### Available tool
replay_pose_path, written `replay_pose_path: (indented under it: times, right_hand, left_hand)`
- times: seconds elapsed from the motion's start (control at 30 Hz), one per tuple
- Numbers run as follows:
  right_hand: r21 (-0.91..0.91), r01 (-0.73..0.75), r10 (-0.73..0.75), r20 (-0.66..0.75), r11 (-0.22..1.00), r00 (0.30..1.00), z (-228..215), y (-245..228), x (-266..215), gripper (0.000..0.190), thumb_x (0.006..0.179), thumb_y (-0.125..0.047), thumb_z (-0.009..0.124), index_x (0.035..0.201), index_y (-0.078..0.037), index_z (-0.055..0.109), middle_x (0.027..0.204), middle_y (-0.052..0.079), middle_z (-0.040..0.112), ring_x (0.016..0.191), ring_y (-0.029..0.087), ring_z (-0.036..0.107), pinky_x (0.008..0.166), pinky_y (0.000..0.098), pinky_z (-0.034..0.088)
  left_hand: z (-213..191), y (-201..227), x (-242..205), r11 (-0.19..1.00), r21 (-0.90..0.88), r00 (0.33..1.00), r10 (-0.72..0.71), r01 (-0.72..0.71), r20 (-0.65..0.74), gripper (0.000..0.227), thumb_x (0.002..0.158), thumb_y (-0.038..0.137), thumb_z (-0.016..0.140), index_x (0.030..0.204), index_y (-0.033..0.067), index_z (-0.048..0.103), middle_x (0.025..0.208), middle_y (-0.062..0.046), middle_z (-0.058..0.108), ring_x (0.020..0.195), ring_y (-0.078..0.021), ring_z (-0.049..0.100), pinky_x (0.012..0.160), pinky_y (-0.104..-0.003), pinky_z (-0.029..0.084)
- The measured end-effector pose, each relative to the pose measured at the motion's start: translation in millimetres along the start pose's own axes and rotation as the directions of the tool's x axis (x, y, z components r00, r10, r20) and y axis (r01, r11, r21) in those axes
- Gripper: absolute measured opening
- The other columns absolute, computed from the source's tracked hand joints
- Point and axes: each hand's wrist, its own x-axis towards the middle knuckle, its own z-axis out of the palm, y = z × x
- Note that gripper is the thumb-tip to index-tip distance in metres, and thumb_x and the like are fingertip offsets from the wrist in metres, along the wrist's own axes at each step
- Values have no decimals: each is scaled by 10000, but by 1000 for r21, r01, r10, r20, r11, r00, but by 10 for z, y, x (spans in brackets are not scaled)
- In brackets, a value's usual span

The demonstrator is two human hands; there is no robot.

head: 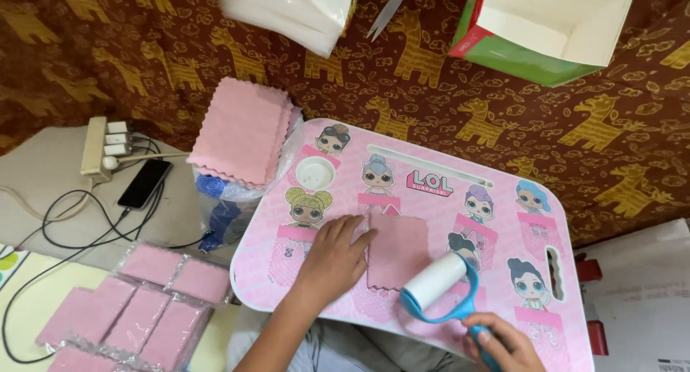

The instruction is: The person uses a lint roller to clean a small piece of pink cloth on a table and then places it into a small plastic bag.

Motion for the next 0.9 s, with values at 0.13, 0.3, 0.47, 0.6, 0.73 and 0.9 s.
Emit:
replay_pose_path:
  times: [0.13,0.3,0.47,0.6,0.73,0.9]
  right_hand:
    - [7,-78,79,-92,997,993,142,61,-138,332,949,-66,549,1153,90,759,691,250,691,575,274,595,497,359,392]
    - [21,-93,94,-57,995,994,635,-618,22,312,961,-64,573,1202,44,740,679,202,641,401,182,424,375,295,270]
    - [-33,-86,83,-63,996,995,1172,-1438,373,318,960,-99,584,1200,35,746,690,147,622,359,140,382,304,289,246]
    - [-70,-51,54,48,996,997,1392,-1727,670,304,1004,-136,519,1206,-32,721,584,50,508,371,100,335,324,268,203]
    - [-40,-58,61,59,998,996,1494,-1826,784,282,1010,-129,513,1203,-37,696,621,53,531,402,80,332,331,239,188]
    - [-46,-65,66,19,997,998,1332,-1600,525,296,995,-130,550,1218,-11,703,675,96,579,393,112,373,320,266,217]
  left_hand:
    - [-21,4,-3,1000,-1,1000,23,-23,-16,412,813,148,661,1213,52,686,1327,-192,591,1242,-355,534,1079,-472,396]
    - [-10,2,-3,1000,-12,1000,-7,7,-1,420,813,157,655,1220,59,691,1333,-187,592,1245,-350,527,1072,-468,396]
    - [29,-15,-2,998,-25,998,-51,50,-23,493,800,135,668,1274,5,628,1335,-196,575,1267,-353,533,1077,-458,419]
    - [49,-48,5,974,-172,980,-167,147,-109,620,769,-16,633,1379,1,520,1338,-234,536,1233,-411,545,1060,-505,457]
    - [22,-60,2,950,-232,965,-238,209,-108,664,812,-49,577,1459,18,443,1381,-259,506,1251,-426,532,1062,-524,440]
    - [15,-68,-5,975,-164,986,-157,148,-48,635,777,6,598,1407,43,532,1394,-260,509,1285,-442,501,1090,-525,415]
